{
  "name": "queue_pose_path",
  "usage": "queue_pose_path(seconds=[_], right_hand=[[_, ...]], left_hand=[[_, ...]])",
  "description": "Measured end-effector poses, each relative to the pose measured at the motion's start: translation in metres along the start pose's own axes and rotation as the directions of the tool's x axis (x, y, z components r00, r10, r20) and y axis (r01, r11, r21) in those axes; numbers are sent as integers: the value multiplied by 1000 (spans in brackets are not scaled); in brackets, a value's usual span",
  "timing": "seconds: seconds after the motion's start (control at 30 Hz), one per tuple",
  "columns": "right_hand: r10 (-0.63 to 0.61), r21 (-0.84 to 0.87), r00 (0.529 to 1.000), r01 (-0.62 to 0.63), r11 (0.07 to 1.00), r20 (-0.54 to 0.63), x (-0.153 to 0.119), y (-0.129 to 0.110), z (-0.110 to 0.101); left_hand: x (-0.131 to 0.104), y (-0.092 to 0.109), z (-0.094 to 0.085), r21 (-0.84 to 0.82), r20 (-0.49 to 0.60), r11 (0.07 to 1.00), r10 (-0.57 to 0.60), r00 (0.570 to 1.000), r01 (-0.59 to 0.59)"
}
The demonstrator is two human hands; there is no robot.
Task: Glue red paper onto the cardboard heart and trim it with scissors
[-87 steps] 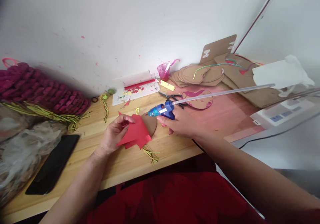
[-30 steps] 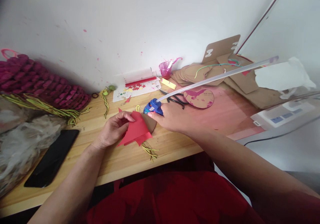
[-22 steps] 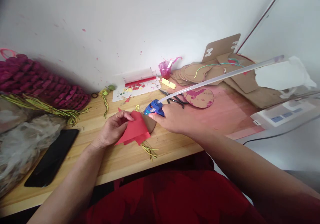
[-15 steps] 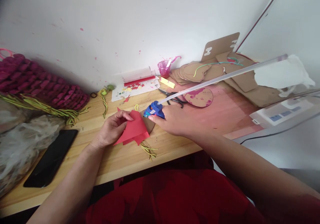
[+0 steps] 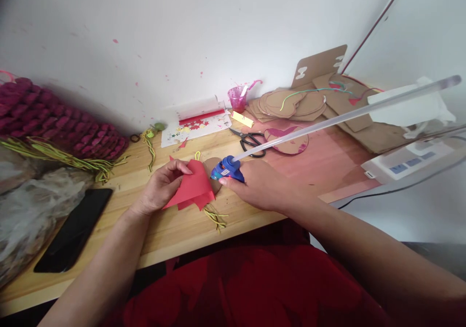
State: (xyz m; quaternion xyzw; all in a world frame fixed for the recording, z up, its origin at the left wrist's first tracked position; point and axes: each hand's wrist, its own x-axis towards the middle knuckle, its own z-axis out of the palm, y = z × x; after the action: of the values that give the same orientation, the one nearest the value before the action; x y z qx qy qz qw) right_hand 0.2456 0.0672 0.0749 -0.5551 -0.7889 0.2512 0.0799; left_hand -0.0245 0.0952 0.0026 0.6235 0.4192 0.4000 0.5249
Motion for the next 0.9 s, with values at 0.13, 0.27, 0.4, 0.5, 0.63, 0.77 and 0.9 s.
queue_pose_path(seconds=[0.13,0.27,0.4,0.5,0.63,0.77,0.9], right_hand=[[24,1,999,-25,1000,28,-6,-1,-3],[48,-17,996,-46,999,80,-12,-2,-4],[68,-17,992,-66,998,102,-17,-3,-5],[60,-8,991,-60,998,117,-21,-4,-4],[30,-8,994,-29,1000,102,-27,-2,-3],[20,-28,996,-18,999,84,-30,-2,-4],[7,-46,997,-4,999,76,-32,-4,-6]], left_hand=[[1,0,-1,21,-8,1000,-2,1000,3],[1,0,-1,32,-4,999,12,1000,-12],[1,1,-2,51,-10,999,21,1000,-20],[2,0,-4,54,-7,998,18,1000,-18],[2,-2,-5,64,-6,998,21,1000,-20],[2,-2,-5,54,2,998,16,1000,-16],[1,0,-4,63,-5,998,19,1000,-18]])
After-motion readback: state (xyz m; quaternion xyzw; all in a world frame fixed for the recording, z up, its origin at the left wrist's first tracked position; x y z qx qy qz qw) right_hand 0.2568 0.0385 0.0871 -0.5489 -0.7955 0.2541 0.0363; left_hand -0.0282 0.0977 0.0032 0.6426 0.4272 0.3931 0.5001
